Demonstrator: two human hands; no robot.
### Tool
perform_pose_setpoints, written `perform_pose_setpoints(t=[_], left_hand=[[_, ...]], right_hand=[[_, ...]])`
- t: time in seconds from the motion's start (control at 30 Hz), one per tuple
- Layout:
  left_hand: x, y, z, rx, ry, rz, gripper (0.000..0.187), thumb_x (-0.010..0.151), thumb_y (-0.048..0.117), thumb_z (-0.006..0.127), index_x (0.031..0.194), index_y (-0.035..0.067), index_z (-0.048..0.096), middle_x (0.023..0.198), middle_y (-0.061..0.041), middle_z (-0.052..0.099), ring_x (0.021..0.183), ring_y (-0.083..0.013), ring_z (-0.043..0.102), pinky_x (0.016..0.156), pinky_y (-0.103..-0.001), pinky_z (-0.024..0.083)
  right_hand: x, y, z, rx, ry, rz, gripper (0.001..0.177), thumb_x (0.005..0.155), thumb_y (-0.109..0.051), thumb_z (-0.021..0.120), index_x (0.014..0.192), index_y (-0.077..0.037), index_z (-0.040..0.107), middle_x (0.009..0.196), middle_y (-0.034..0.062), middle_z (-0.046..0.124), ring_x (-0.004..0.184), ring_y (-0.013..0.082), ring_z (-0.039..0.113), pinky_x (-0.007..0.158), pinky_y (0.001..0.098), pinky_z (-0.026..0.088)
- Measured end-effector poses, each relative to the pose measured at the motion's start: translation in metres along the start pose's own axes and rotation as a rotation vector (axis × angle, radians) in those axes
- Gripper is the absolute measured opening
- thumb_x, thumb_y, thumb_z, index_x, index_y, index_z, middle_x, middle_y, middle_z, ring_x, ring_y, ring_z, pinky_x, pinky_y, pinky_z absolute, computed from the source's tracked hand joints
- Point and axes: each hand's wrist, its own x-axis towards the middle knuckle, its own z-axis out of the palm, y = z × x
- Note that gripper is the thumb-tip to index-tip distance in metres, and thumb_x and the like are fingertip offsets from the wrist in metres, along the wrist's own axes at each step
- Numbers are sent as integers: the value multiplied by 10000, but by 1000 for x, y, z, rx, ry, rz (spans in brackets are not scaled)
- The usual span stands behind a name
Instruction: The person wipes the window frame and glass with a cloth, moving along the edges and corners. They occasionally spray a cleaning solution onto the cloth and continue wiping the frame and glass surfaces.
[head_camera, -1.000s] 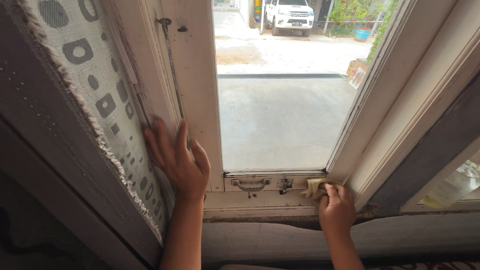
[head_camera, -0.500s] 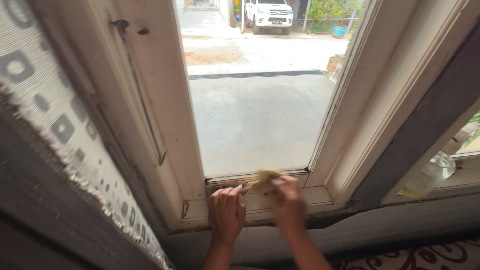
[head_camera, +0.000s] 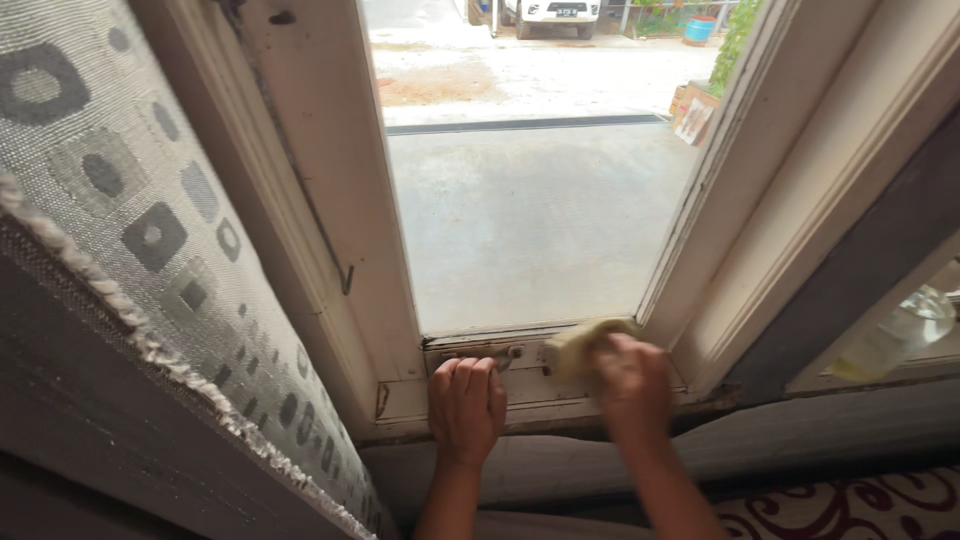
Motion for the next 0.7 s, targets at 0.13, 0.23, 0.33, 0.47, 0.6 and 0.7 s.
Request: perform_pose_setpoints(t=[0.13,0.23,0.33,0.47,0.6,0.7], left_hand=[[0,1,1,-7,11,-19,158,880,134,663,1035,107,683,1023,-70,663,1033,-326,609,914,-447,499],[-2,0,2,-20,10,-22,152,884,130,660,1032,102,679,1014,-70,658,1029,-327,607,921,-448,505],[-1,-2,5,-23,27,-16,128,912,129,661,1033,91,672,1007,-82,646,1026,-328,605,914,-446,503],[-2,1,4,-14,26,-36,113,911,137,664,1015,94,669,1009,-87,647,1023,-332,600,900,-438,498],[-1,2,1,-47,-4,-52,120,907,140,667,1016,91,680,999,-87,655,1026,-336,593,922,-445,483],[3,1,0,-82,-7,-45,119,909,133,661,1016,86,687,999,-81,672,1023,-332,589,933,-438,477]], right_hand=[[-9,29,-22,-233,-24,59,259,819,-25,677,1019,-159,775,1220,60,691,1142,311,622,986,454,537],[-10,21,-29,-273,-75,150,297,776,-34,660,1016,-146,795,1179,59,714,1105,332,624,944,451,550],[-4,1,-23,-308,-172,188,265,830,-53,640,1003,-159,810,1082,64,727,1041,325,629,877,442,576],[8,-28,-18,-304,-335,125,244,859,-63,592,920,-169,802,915,77,694,961,306,641,798,434,591],[-8,-62,-23,-212,-329,19,181,808,-80,611,835,-145,778,882,61,698,933,310,646,768,440,591],[-5,-41,-24,-259,-338,-2,270,870,-37,570,972,-153,792,1055,56,728,962,287,647,758,410,599]])
